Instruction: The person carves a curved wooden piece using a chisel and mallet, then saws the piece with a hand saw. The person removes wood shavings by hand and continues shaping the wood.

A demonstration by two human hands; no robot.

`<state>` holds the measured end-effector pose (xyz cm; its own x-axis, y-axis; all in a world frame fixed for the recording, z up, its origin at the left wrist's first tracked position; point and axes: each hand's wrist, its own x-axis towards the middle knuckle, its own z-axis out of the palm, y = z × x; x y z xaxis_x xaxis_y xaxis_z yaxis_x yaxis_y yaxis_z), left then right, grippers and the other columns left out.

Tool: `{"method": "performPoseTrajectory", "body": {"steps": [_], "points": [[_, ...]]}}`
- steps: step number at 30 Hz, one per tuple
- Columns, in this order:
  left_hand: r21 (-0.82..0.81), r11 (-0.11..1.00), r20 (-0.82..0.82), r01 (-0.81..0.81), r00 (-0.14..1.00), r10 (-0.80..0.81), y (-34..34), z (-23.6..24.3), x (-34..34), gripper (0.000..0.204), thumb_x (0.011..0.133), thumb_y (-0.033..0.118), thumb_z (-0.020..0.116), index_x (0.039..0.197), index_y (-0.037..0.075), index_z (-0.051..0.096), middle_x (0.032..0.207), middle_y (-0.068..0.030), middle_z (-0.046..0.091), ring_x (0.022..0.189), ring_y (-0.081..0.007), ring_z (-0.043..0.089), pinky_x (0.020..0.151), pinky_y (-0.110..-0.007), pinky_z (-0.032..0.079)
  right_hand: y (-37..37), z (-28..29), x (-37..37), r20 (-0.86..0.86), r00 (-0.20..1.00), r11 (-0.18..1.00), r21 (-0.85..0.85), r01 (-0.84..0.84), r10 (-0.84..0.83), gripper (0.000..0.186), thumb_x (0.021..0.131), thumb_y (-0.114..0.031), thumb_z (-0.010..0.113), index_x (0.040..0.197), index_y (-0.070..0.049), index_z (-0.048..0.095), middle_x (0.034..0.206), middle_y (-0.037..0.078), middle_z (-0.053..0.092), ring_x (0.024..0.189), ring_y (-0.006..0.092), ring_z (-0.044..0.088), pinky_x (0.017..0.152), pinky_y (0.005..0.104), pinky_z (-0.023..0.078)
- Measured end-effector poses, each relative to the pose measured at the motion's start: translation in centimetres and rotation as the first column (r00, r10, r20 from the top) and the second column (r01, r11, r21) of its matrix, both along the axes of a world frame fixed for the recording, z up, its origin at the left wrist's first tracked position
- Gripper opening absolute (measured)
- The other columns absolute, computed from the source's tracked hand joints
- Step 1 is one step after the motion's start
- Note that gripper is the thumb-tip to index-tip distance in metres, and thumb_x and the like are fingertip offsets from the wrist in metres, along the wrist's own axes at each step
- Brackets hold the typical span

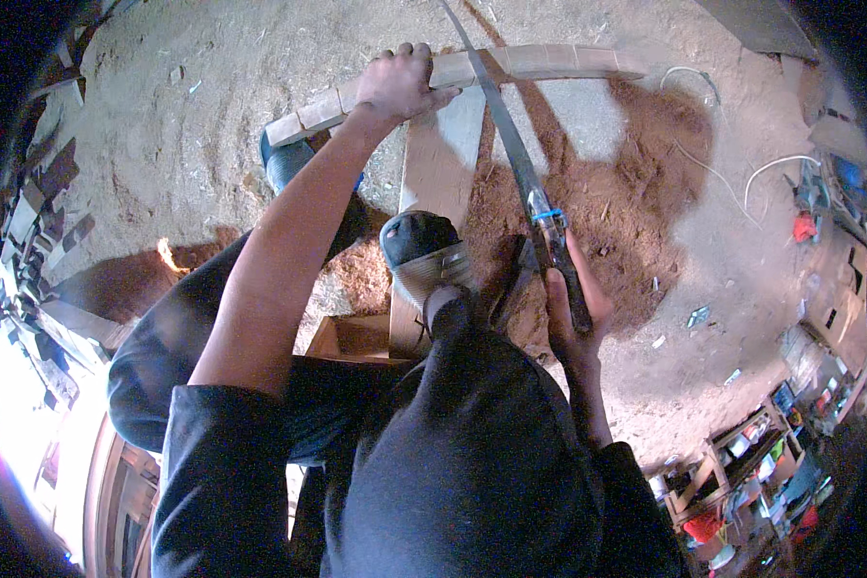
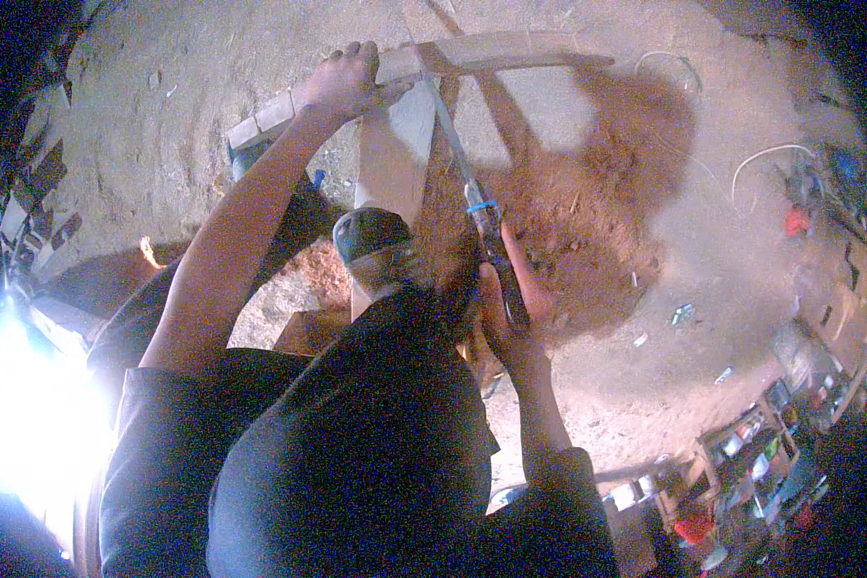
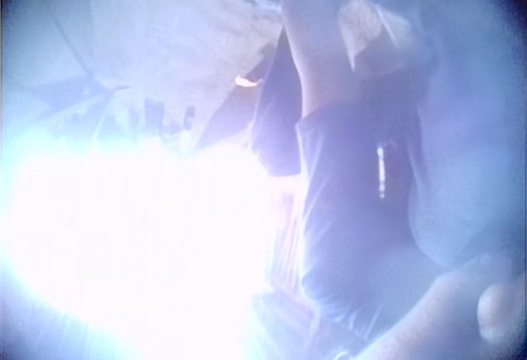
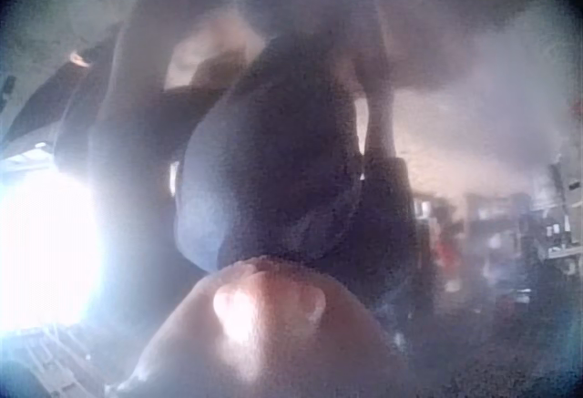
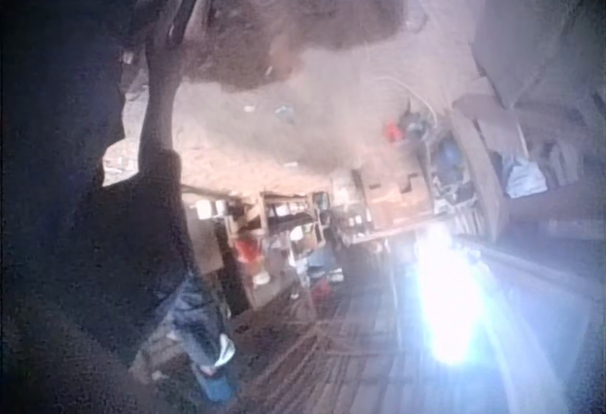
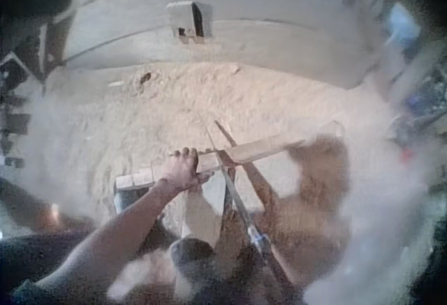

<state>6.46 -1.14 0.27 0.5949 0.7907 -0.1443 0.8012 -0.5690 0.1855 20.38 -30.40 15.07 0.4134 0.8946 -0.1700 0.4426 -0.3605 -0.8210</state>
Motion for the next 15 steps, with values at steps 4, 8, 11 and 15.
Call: {"method": "performPoseTrajectory", "body": {"steps": [4, 8, 11, 15], "points": [[-0.003, 1.000, 0.013, 0.014, 1.000, -0.014, 1.2, -0.2, -0.7, 0.073, 0.075, 0.067, 0.063, 0.108, 0.002, 0.054, 0.102, -0.0202, 0.062, 0.094, -0.0392, 0.065, 0.081, -0.047, 0.054, 2.1, -1.6, -0.8, -0.050, 0.999, 1.000, -0.025, -0.015, 0.014, 0.051, 0.097, -0.031, 0.053, 0.133, 0.004, 0.050, 0.121, 0.020, 0.062, 0.109, 0.0225, 0.060, 0.094, 0.0335, 0.046], [0.003, 1.000, 0.041, 0.008, 0.999, -0.008, 0.8, 0.0, -0.6, 0.071, 0.075, 0.067, 0.063, 0.105, 0.003, 0.055, 0.100, -0.0197, 0.062, 0.091, -0.0388, 0.065, 0.080, -0.047, 0.055, 4.2, -2.5, -0.2, -0.081, 0.997, 1.000, -0.014, 0.000, -0.002, 0.051, 0.097, -0.033, 0.053, 0.133, 0.003, 0.050, 0.117, 0.019, 0.063, 0.105, 0.0224, 0.062, 0.090, 0.0334, 0.047], [0.005, 0.999, 0.060, 0.034, 0.998, -0.035, 0.7, -0.1, -0.3, 0.070, 0.076, 0.067, 0.062, 0.104, 0.003, 0.056, 0.099, -0.0191, 0.062, 0.092, -0.0385, 0.065, 0.080, -0.046, 0.055, 0.0, -3.2, 1.0, -0.004, 1.000, 0.997, -0.080, -0.023, 0.023, 0.051, 0.098, -0.031, 0.051, 0.134, 0.005, 0.048, 0.123, 0.019, 0.060, 0.112, 0.0245, 0.059, 0.094, 0.0348, 0.045], [0.014, 0.999, 0.019, 0.041, 0.999, -0.042, -0.2, -0.7, -0.6, 0.075, 0.076, 0.068, 0.061, 0.110, 0.002, 0.054, 0.104, -0.0214, 0.061, 0.095, -0.0409, 0.064, 0.078, -0.049, 0.055, -2.9, -5.2, 1.3, -0.062, 0.998, 0.998, 0.062, -0.007, 0.011, 0.047, 0.097, -0.023, 0.053, 0.134, 0.006, 0.048, 0.125, 0.019, 0.060, 0.115, 0.0238, 0.057, 0.096, 0.0346, 0.044]]}}
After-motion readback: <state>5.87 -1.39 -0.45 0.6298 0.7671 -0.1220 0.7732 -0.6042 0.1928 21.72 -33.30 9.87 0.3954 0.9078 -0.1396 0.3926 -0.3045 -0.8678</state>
